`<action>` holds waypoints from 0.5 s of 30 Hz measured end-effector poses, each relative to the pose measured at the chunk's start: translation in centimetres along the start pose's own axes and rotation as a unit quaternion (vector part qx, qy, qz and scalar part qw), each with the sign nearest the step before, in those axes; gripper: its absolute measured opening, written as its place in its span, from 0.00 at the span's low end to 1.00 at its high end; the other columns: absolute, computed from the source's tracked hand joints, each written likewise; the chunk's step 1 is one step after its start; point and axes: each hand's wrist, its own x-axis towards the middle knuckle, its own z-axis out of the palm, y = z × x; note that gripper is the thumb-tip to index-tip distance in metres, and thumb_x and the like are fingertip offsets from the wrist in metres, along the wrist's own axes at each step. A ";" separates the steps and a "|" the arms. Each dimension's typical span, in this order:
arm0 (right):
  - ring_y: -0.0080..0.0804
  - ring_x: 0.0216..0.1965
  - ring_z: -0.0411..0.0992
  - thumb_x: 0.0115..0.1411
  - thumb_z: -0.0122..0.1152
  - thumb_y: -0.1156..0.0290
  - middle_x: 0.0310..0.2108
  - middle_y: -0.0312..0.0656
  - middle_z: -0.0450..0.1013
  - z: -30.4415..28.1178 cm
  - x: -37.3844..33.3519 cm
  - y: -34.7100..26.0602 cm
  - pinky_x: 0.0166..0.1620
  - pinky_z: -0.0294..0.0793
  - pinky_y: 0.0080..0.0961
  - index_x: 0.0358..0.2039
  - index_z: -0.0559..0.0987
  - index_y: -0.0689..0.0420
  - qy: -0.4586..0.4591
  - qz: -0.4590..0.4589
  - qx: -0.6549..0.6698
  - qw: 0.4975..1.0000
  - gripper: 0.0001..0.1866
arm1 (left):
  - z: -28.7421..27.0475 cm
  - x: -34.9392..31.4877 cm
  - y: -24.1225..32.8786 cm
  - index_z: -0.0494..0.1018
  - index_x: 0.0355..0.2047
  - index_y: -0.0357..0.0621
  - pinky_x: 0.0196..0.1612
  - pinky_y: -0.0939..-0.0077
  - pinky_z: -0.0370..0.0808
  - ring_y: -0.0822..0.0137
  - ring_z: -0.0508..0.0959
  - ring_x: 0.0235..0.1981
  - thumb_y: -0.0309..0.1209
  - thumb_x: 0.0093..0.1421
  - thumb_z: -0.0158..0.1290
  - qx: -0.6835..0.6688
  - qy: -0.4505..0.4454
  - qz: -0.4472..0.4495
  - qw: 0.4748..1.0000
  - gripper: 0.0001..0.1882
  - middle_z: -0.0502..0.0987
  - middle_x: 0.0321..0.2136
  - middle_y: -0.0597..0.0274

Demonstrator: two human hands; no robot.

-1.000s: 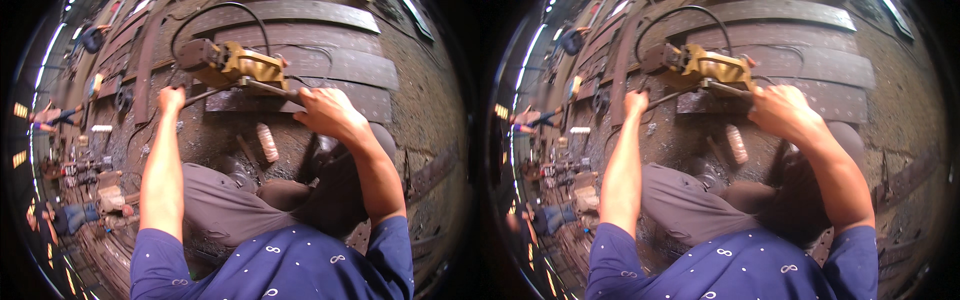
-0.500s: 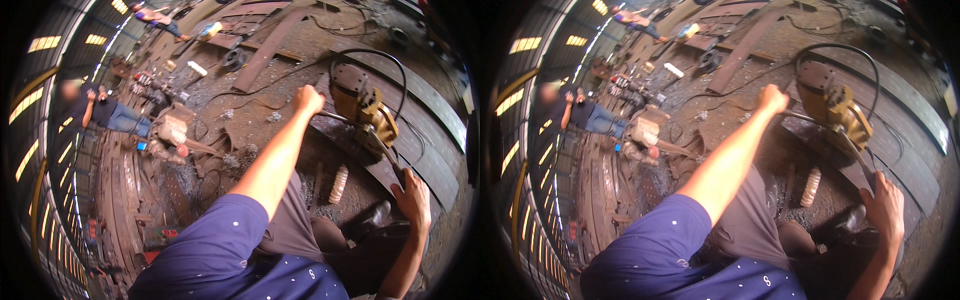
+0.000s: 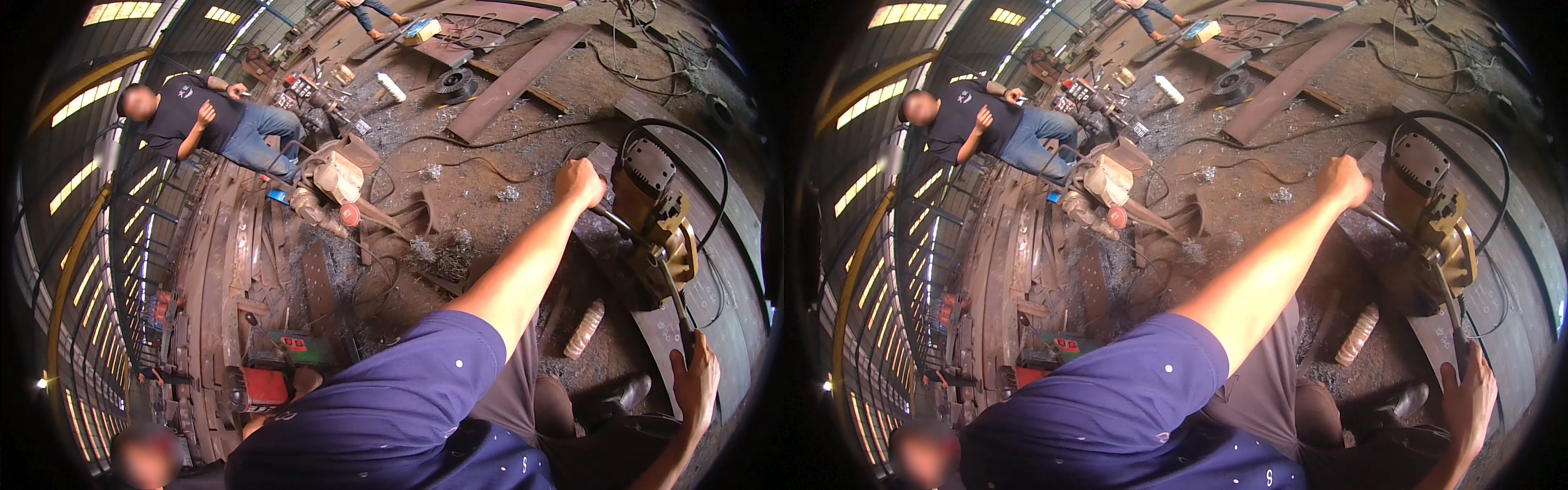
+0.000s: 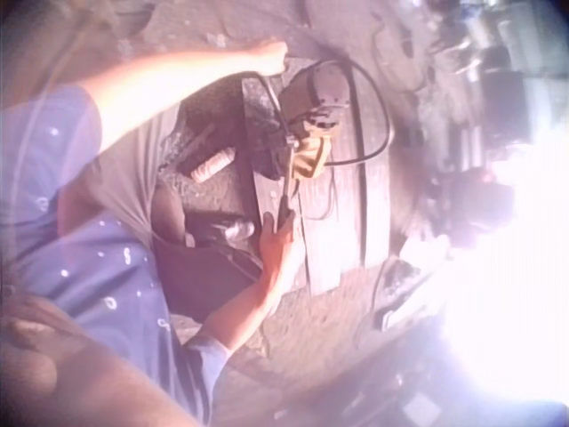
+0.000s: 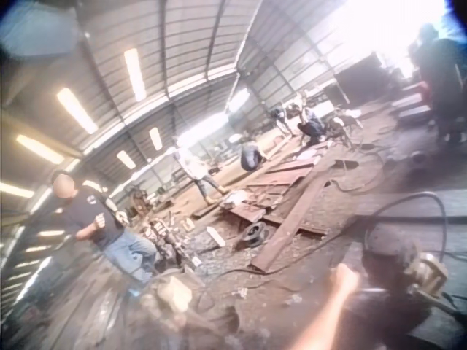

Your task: The person sits on the floor and uses a portable drill press to drill holes into a flat metal plate. They repeatedly position the plate, lower the drill, and retract it, creating multiple holes in sequence.

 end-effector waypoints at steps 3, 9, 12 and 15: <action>0.58 0.54 0.73 0.62 0.67 0.67 0.53 0.58 0.76 -0.1 0.1 -0.2 0.57 0.71 0.48 0.65 0.69 0.63 -0.012 -0.001 0.001 1.000 0.33 | 0.2 0.3 -0.6 0.84 0.36 0.34 0.52 0.59 0.82 0.45 0.85 0.47 0.33 0.58 0.60 -0.007 0.000 0.005 1.000 0.13 0.84 0.42 0.39; 0.57 0.54 0.73 0.63 0.66 0.67 0.52 0.58 0.76 -0.4 0.2 0.2 0.57 0.70 0.49 0.66 0.68 0.63 -0.036 0.001 0.012 0.999 0.33 | 0.3 0.1 -0.8 0.84 0.35 0.32 0.51 0.58 0.83 0.43 0.85 0.46 0.31 0.57 0.60 -0.017 0.007 0.016 1.000 0.12 0.84 0.40 0.38; 0.57 0.52 0.73 0.64 0.66 0.67 0.50 0.57 0.76 0.4 -0.1 1.5 0.56 0.71 0.48 0.66 0.67 0.62 -0.016 -0.014 0.003 1.000 0.33 | 0.9 -0.2 -1.0 0.84 0.34 0.32 0.50 0.57 0.83 0.43 0.85 0.45 0.31 0.56 0.59 -0.030 0.014 0.020 0.999 0.12 0.84 0.39 0.37; 0.56 0.51 0.73 0.65 0.65 0.67 0.49 0.57 0.76 0.7 -0.1 1.8 0.55 0.71 0.48 0.66 0.67 0.62 -0.007 -0.024 0.012 1.000 0.32 | 1.2 0.0 -1.4 0.84 0.34 0.33 0.49 0.57 0.83 0.44 0.86 0.44 0.34 0.56 0.59 -0.020 0.013 0.018 1.000 0.14 0.84 0.38 0.38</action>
